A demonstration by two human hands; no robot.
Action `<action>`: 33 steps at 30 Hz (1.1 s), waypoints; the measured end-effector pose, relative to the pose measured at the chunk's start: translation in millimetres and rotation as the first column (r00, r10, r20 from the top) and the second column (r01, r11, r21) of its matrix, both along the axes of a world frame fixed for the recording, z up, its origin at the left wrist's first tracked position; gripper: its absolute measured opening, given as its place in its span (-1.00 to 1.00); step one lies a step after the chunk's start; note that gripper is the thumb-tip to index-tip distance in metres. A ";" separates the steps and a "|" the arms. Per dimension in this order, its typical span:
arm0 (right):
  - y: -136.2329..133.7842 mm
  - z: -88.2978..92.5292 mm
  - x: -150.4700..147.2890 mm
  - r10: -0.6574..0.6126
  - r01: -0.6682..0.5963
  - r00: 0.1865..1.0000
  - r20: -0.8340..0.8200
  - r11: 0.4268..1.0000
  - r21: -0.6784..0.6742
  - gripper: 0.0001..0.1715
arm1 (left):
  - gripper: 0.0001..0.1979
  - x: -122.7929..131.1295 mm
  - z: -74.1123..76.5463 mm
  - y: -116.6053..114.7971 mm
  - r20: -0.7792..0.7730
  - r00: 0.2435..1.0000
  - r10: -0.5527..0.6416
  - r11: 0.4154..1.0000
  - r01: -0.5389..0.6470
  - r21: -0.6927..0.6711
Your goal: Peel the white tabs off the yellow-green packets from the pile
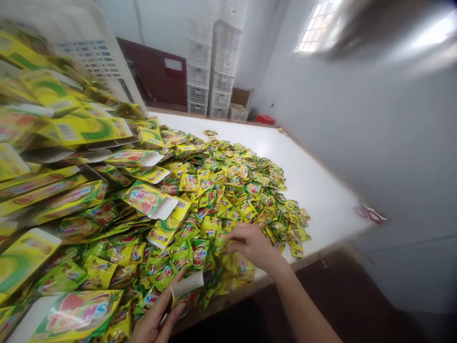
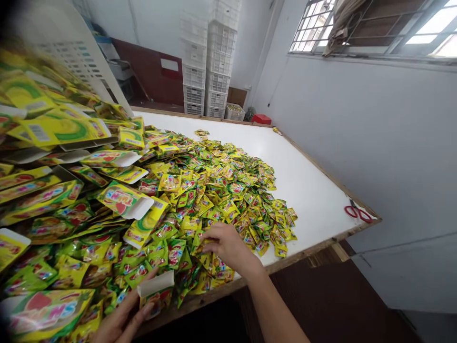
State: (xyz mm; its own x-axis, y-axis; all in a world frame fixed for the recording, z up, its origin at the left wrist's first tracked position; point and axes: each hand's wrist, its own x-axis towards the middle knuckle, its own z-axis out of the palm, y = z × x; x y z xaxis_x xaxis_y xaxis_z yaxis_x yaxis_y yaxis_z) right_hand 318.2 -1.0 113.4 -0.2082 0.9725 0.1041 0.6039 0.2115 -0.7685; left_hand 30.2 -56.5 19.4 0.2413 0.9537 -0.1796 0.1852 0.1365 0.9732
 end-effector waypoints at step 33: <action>-31.5 32.6 -102.1 0.258 -0.263 0.905 0.339 0.964 -0.031 -0.83 | -0.62 5.0 -8.2 -8.2 0.022 0.999 0.038 0.990 -0.040 0.132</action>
